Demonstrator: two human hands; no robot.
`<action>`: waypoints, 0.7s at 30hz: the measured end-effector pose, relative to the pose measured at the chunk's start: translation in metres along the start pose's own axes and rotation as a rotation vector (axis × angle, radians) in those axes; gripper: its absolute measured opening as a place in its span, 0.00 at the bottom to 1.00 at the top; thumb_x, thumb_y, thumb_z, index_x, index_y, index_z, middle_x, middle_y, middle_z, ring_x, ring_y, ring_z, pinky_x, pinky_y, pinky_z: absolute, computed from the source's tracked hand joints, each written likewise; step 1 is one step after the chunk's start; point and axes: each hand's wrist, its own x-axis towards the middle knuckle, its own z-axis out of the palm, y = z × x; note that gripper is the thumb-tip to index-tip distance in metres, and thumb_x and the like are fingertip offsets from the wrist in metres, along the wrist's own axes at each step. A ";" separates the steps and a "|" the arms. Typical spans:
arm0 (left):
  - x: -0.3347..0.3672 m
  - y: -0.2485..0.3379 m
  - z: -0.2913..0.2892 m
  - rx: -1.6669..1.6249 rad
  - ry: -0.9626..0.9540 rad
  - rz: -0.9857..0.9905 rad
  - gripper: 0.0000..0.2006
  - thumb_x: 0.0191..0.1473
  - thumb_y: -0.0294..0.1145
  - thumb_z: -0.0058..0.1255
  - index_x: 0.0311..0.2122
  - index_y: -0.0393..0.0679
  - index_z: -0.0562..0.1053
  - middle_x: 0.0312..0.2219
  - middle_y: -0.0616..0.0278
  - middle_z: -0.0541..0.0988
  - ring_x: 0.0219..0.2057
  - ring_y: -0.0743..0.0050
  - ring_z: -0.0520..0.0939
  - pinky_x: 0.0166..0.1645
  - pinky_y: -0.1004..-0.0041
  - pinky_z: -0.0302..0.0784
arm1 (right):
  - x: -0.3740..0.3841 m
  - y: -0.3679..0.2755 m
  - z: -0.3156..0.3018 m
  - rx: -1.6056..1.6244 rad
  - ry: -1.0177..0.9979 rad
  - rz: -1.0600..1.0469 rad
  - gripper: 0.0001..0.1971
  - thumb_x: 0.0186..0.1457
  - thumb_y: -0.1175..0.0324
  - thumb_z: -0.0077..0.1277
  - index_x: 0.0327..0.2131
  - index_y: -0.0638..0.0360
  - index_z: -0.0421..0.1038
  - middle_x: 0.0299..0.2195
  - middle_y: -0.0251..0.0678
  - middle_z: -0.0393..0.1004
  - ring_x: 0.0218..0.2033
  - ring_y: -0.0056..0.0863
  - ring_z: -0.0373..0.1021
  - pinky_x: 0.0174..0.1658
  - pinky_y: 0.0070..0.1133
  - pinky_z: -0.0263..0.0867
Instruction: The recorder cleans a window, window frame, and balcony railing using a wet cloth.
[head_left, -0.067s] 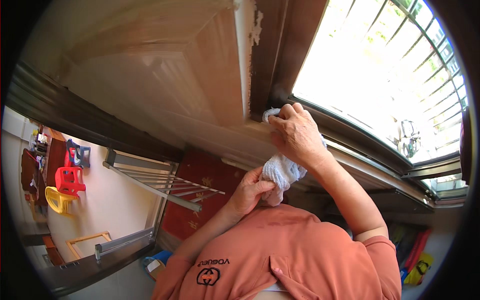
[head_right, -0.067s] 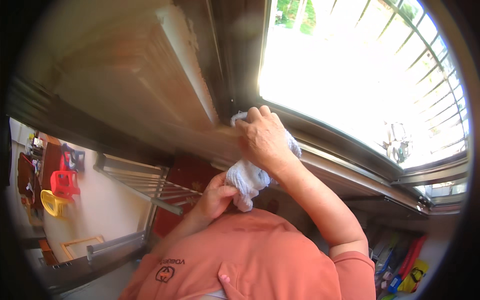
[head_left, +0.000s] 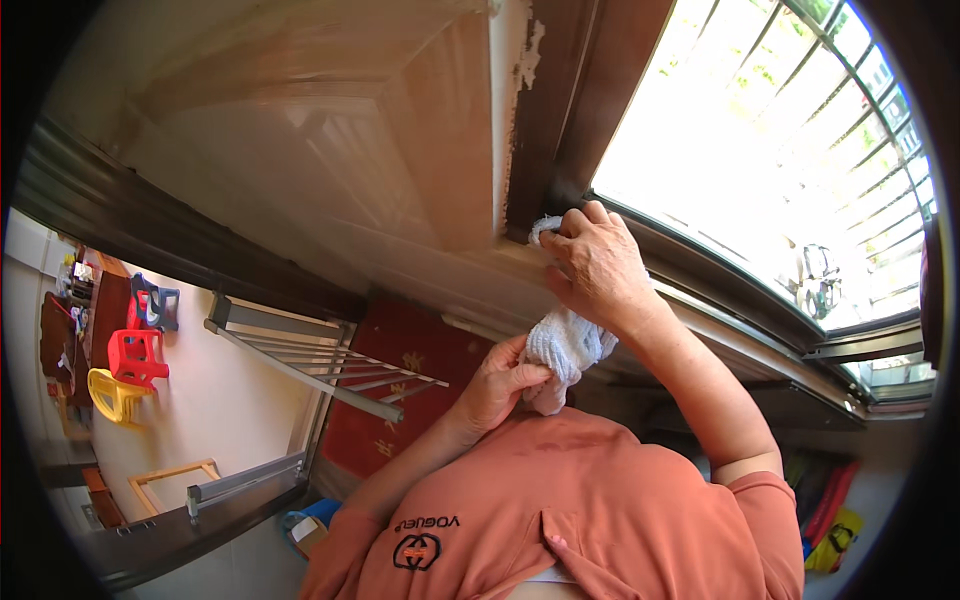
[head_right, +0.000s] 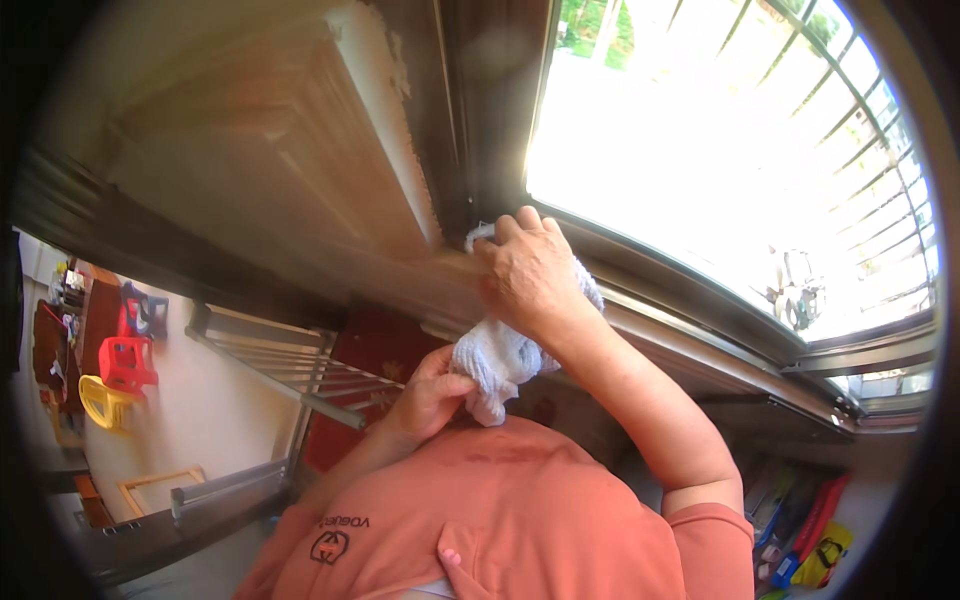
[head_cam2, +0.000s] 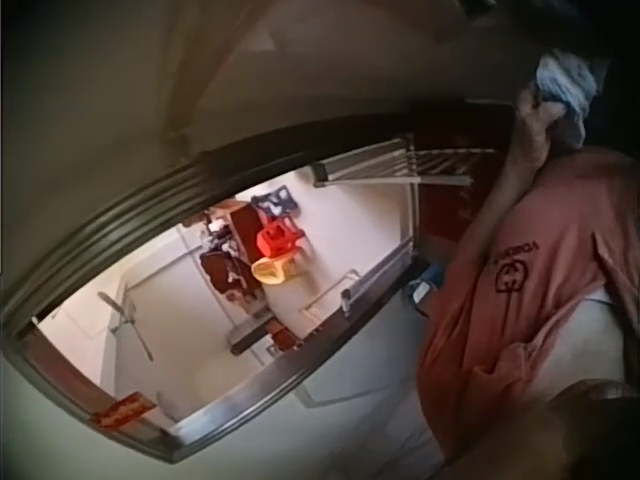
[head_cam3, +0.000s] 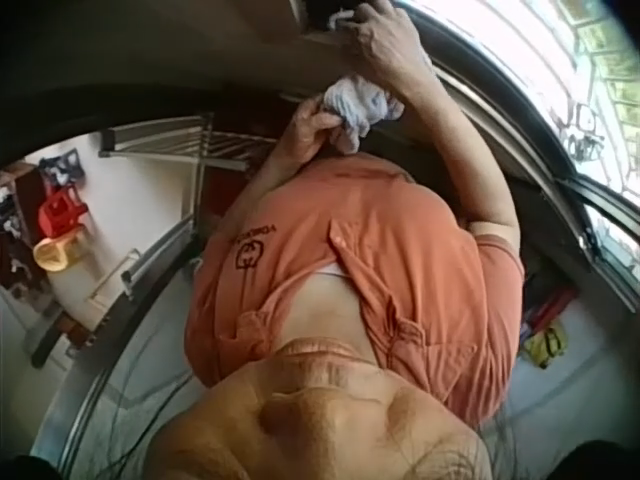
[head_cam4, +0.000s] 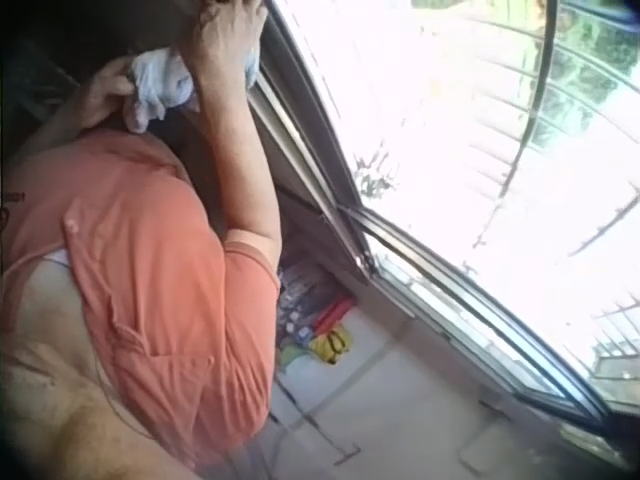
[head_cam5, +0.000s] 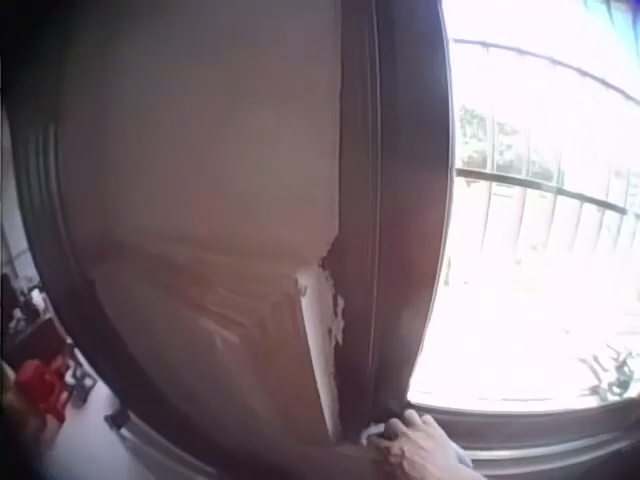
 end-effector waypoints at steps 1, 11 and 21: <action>-0.001 0.003 0.000 0.017 0.000 -0.019 0.15 0.50 0.26 0.49 0.45 0.38 0.70 0.36 0.66 0.76 0.37 0.83 0.75 0.44 0.78 0.70 | 0.004 0.000 -0.002 -0.087 -0.069 -0.033 0.13 0.42 0.64 0.54 0.36 0.51 0.73 0.30 0.32 0.69 0.38 0.34 0.62 0.43 0.28 0.62; 0.004 0.012 0.001 0.068 0.064 -0.114 0.14 0.49 0.26 0.49 0.42 0.36 0.70 0.30 0.69 0.74 0.29 0.86 0.71 0.35 0.81 0.67 | 0.032 0.017 -0.006 0.168 -0.425 0.106 0.14 0.39 0.66 0.50 0.33 0.58 0.76 0.24 0.48 0.75 0.30 0.46 0.73 0.37 0.37 0.68; 0.019 0.018 0.000 0.153 0.034 -0.138 0.17 0.43 0.26 0.47 0.42 0.34 0.71 0.31 0.64 0.76 0.29 0.80 0.73 0.35 0.78 0.67 | 0.044 0.010 0.002 0.084 -0.426 0.160 0.08 0.43 0.66 0.51 0.27 0.55 0.77 0.26 0.41 0.78 0.31 0.36 0.76 0.33 0.30 0.71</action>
